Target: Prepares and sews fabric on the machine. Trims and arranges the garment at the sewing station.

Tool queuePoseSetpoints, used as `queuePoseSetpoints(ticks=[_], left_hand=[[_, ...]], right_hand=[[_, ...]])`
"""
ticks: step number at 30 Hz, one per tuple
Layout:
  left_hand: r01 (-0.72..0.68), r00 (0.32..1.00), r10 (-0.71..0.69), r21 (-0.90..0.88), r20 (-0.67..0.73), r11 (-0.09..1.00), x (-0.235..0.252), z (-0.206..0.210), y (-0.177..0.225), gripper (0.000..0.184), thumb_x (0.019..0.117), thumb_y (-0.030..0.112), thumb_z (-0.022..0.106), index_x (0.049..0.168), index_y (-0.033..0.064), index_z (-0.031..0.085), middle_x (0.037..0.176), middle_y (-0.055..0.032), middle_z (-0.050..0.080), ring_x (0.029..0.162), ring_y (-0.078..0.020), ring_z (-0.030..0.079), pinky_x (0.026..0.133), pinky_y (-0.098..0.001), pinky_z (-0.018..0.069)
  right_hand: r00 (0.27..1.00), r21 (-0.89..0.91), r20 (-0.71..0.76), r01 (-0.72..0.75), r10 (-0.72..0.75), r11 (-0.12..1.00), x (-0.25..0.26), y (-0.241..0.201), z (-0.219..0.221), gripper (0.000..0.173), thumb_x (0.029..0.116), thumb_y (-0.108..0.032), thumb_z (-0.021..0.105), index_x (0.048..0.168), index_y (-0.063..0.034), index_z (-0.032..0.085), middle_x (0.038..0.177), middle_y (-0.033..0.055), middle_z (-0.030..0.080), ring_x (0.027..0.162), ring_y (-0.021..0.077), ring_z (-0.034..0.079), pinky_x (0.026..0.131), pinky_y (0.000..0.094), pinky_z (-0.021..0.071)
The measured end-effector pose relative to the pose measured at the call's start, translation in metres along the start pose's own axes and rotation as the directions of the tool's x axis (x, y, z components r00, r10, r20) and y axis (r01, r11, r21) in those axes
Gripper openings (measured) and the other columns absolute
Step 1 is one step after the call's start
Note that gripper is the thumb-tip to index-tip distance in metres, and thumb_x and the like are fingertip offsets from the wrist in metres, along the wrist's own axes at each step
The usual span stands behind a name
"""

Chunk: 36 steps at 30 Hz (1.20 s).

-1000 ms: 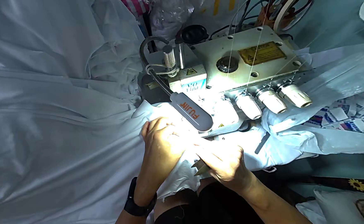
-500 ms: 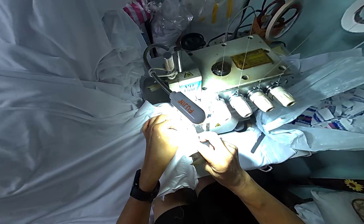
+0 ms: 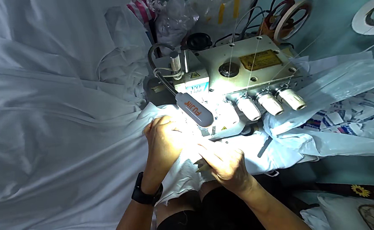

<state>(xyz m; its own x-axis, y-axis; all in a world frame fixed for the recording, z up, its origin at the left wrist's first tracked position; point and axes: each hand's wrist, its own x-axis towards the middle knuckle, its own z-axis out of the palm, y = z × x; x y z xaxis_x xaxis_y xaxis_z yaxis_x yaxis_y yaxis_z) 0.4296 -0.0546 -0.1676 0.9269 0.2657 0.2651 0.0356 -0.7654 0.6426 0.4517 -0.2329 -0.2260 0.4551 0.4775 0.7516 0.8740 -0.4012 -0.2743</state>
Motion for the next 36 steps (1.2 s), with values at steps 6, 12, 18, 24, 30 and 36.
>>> queuePoseSetpoints(ticks=[6, 12, 18, 24, 30, 36], left_hand=[[0.019, 1.0, -0.019, 0.001, -0.015, 1.0, -0.001, 0.001, -0.001, 0.012, 0.0754, 0.013, 0.081, 0.077, 0.0092, 0.069, 0.095, -0.0047, 0.07, 0.101, -0.0209, 0.063, 0.097, -0.0571, 0.0355], [-0.146, 0.989, 0.15, 0.116, -0.021, 0.982, -0.014, -0.002, -0.007, 0.014, 0.0854, 0.026, 0.072, 0.089, 0.0162, 0.081, 0.11, -0.0012, 0.075, 0.118, -0.0184, 0.065, 0.107, -0.0653, 0.0321], [-0.175, 0.984, 0.177, 0.079, -0.025, 0.981, -0.008, -0.002, -0.015, 0.016, 0.0797, 0.022, 0.075, 0.091, 0.0118, 0.08, 0.114, -0.0036, 0.074, 0.118, -0.02, 0.065, 0.107, -0.066, 0.0325], [-0.175, 0.984, 0.177, 0.055, -0.027, 0.983, -0.003, -0.002, -0.017, 0.02, 0.0791, 0.021, 0.077, 0.095, 0.0109, 0.08, 0.115, -0.0038, 0.073, 0.117, -0.0201, 0.065, 0.107, -0.0645, 0.0335], [-0.171, 0.985, 0.172, 0.035, -0.029, 0.985, -0.001, -0.001, -0.019, 0.017, 0.0788, 0.019, 0.077, 0.093, 0.0097, 0.079, 0.116, -0.0035, 0.073, 0.117, -0.0191, 0.065, 0.108, -0.0629, 0.033], [-0.172, 0.985, 0.173, 0.033, -0.017, 0.985, 0.0, -0.001, -0.021, 0.019, 0.0785, 0.019, 0.078, 0.095, 0.0104, 0.079, 0.117, -0.0031, 0.072, 0.118, -0.0185, 0.064, 0.108, -0.0615, 0.0337]], right_hand=[[1.0, -0.025, 0.014, -0.002, 0.002, 1.0, 0.002, -0.002, -0.003, 0.022, 0.0929, -0.005, 0.056, 0.091, -0.0075, 0.078, 0.096, 0.0097, 0.078, 0.06, 0.0191, 0.06, 0.053, 0.0308, 0.0414], [0.998, -0.08, 0.034, -0.05, 0.053, 0.996, 0.005, -0.009, -0.006, 0.023, 0.0937, -0.009, 0.057, 0.091, -0.0104, 0.079, 0.094, 0.0077, 0.079, 0.06, 0.0185, 0.059, 0.053, 0.0309, 0.0401], [0.994, -0.042, 0.016, -0.106, 0.107, 0.993, 0.006, -0.006, -0.002, 0.023, 0.0937, -0.013, 0.056, 0.093, -0.0109, 0.08, 0.1, 0.0135, 0.077, 0.071, 0.0233, 0.066, 0.056, 0.0325, 0.0457], [0.987, -0.045, 0.008, -0.162, 0.162, 0.986, 0.009, -0.005, -0.001, 0.023, 0.0918, -0.02, 0.059, 0.094, -0.013, 0.081, 0.097, 0.0187, 0.073, 0.067, 0.0225, 0.064, 0.053, 0.0303, 0.0451], [0.985, -0.027, 0.021, -0.173, 0.173, 0.985, 0.013, -0.004, 0.002, 0.022, 0.0911, -0.022, 0.06, 0.092, -0.0133, 0.081, 0.099, 0.0179, 0.074, 0.065, 0.0233, 0.065, 0.052, 0.0319, 0.0463], [0.984, -0.042, 0.037, -0.173, 0.174, 0.984, 0.013, -0.006, -0.001, 0.023, 0.0915, -0.022, 0.06, 0.093, -0.0128, 0.081, 0.097, 0.0178, 0.073, 0.064, 0.0236, 0.064, 0.051, 0.0328, 0.0455]])
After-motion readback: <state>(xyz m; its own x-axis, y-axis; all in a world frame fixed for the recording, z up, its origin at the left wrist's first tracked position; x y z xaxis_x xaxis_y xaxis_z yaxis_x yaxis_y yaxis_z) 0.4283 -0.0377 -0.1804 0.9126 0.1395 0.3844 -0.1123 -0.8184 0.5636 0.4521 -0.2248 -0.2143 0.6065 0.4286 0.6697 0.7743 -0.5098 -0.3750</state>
